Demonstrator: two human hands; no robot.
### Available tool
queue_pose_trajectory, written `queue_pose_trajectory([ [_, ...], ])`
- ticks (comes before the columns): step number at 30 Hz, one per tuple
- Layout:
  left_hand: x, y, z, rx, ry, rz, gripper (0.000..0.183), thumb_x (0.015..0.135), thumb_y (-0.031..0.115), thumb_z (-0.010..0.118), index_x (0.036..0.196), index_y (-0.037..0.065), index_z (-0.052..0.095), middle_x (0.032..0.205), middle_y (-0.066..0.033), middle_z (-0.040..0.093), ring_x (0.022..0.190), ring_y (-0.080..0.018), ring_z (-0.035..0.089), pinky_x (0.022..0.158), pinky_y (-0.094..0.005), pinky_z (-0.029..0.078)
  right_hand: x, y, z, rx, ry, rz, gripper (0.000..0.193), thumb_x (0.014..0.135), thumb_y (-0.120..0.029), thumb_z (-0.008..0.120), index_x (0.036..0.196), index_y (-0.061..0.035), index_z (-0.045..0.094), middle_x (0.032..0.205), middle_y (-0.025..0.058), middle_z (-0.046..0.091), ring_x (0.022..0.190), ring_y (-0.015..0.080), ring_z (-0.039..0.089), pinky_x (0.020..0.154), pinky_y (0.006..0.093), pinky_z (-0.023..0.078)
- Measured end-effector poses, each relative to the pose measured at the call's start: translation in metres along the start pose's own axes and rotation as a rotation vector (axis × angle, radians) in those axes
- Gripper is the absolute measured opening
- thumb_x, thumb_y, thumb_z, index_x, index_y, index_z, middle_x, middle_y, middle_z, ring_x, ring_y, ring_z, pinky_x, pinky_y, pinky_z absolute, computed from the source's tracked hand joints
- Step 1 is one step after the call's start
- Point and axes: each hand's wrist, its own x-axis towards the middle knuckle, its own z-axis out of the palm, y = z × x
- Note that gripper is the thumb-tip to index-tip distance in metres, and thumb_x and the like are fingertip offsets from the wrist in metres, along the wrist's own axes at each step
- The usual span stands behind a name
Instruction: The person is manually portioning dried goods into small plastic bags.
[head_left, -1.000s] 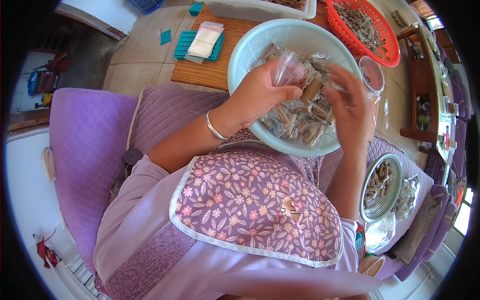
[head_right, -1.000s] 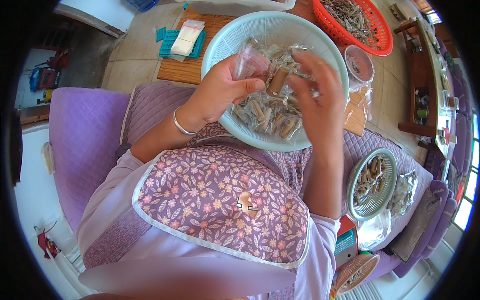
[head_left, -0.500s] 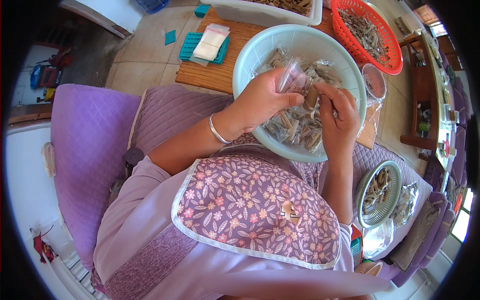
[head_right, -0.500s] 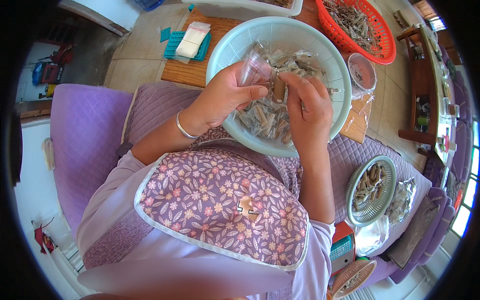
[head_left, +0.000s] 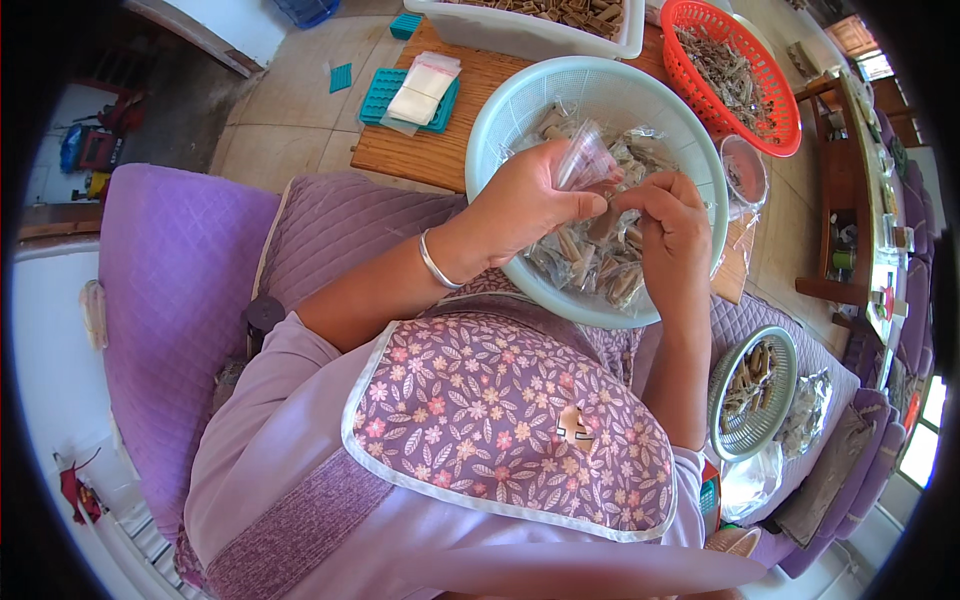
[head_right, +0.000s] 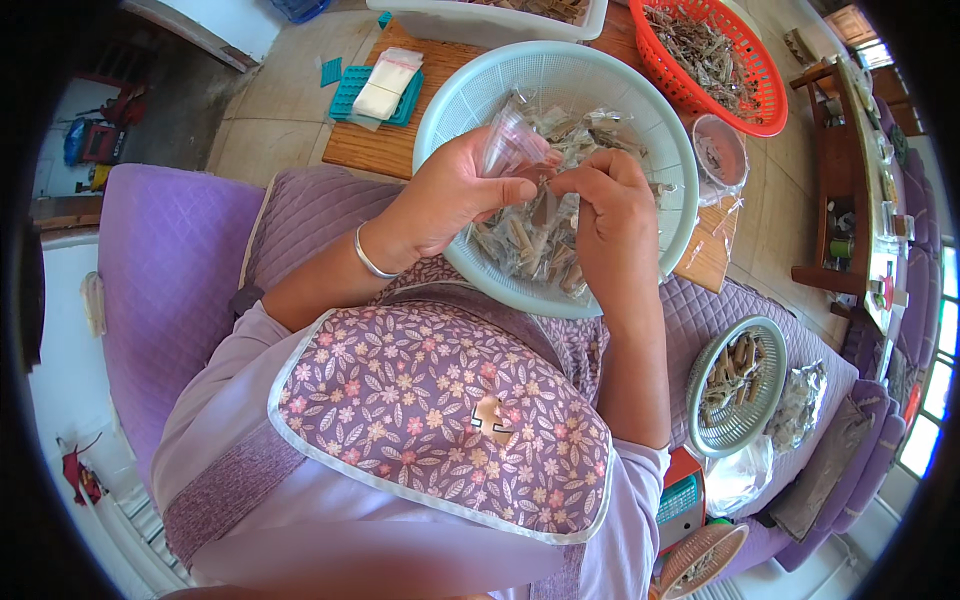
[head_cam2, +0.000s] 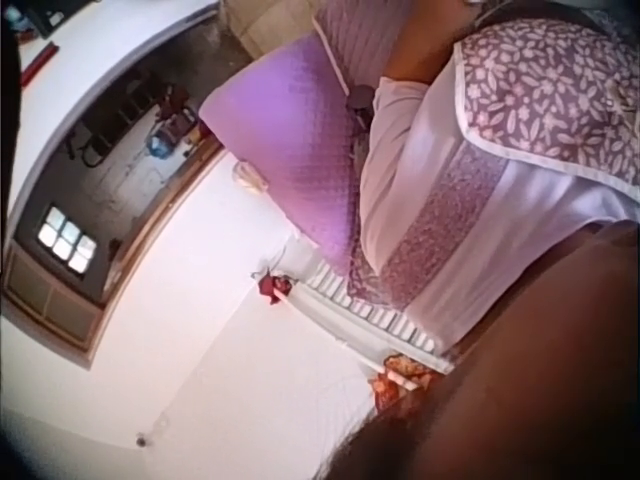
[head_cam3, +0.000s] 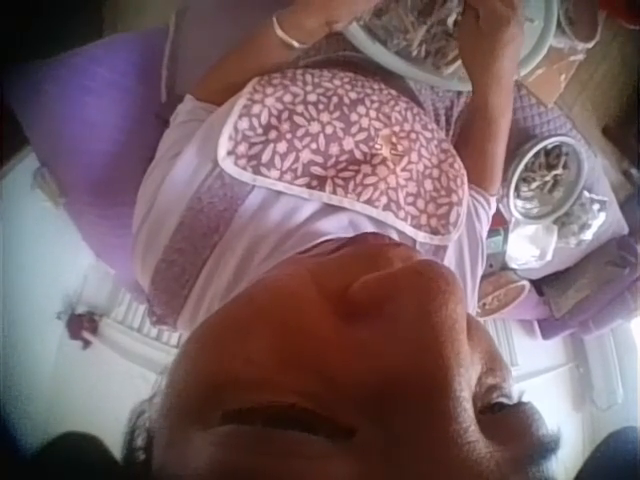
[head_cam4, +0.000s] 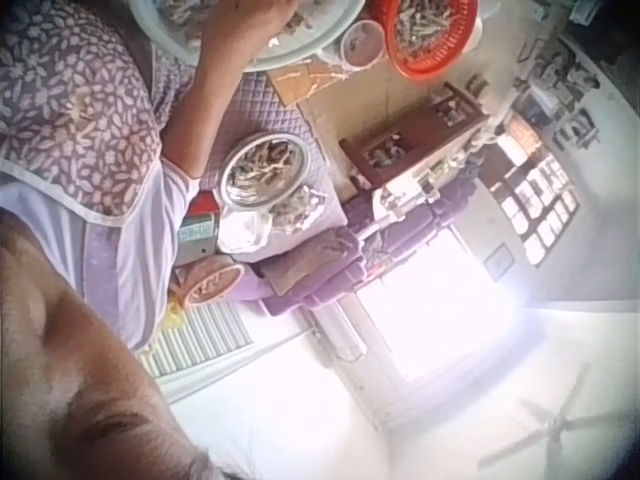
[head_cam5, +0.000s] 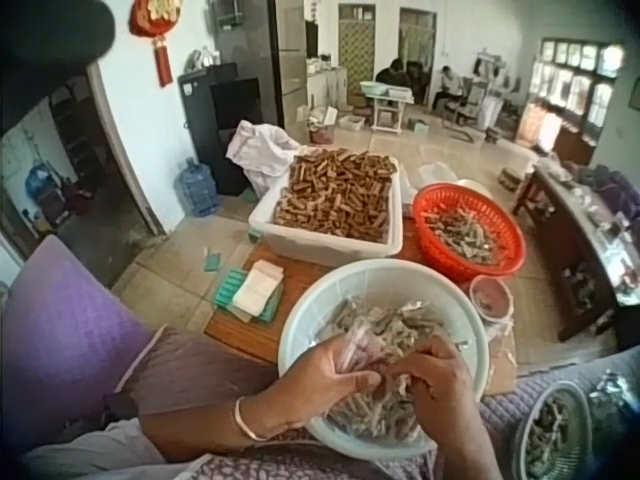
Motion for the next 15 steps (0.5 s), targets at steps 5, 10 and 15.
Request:
queue_pose_trajectory([
  [5,0.004,-0.011,0.001,0.102,-0.067,0.339,0.069,0.080,0.005,0.075,0.139,0.006,0.039,0.123,-0.0083,0.058,0.118,-0.0180,0.054,0.098,-0.0296,0.046,-0.002,0.000,-0.001,0.877,-0.022,0.378,0.015,0.093,0.005,0.048,0.093,0.0006,0.063,0.088,0.0026,0.059,0.074,0.0098,0.055,0.065,0.0221,0.046],
  [10,-0.001,-0.004,0.006,0.065,-0.041,0.292,0.075,0.081,0.006,0.075,0.143,0.006,0.033,0.129,-0.0110,0.053,0.115,-0.0158,0.055,0.096,-0.0296,0.046,-0.003,0.002,0.000,0.839,0.081,0.369,0.012,0.093,0.003,0.051,0.094,0.0001,0.062,0.091,0.0034,0.060,0.076,0.0101,0.056,0.066,0.0230,0.047],
  [15,0.002,-0.009,0.000,0.140,-0.007,0.269,0.074,0.083,0.005,0.073,0.144,0.006,0.032,0.136,-0.0136,0.046,0.114,-0.0150,0.055,0.094,-0.0288,0.048,0.008,-0.005,0.001,-0.204,0.255,-0.137,0.010,0.083,0.004,0.061,0.091,0.0005,0.064,0.091,0.0101,0.061,0.079,0.0215,0.059,0.069,0.0322,0.048],
])
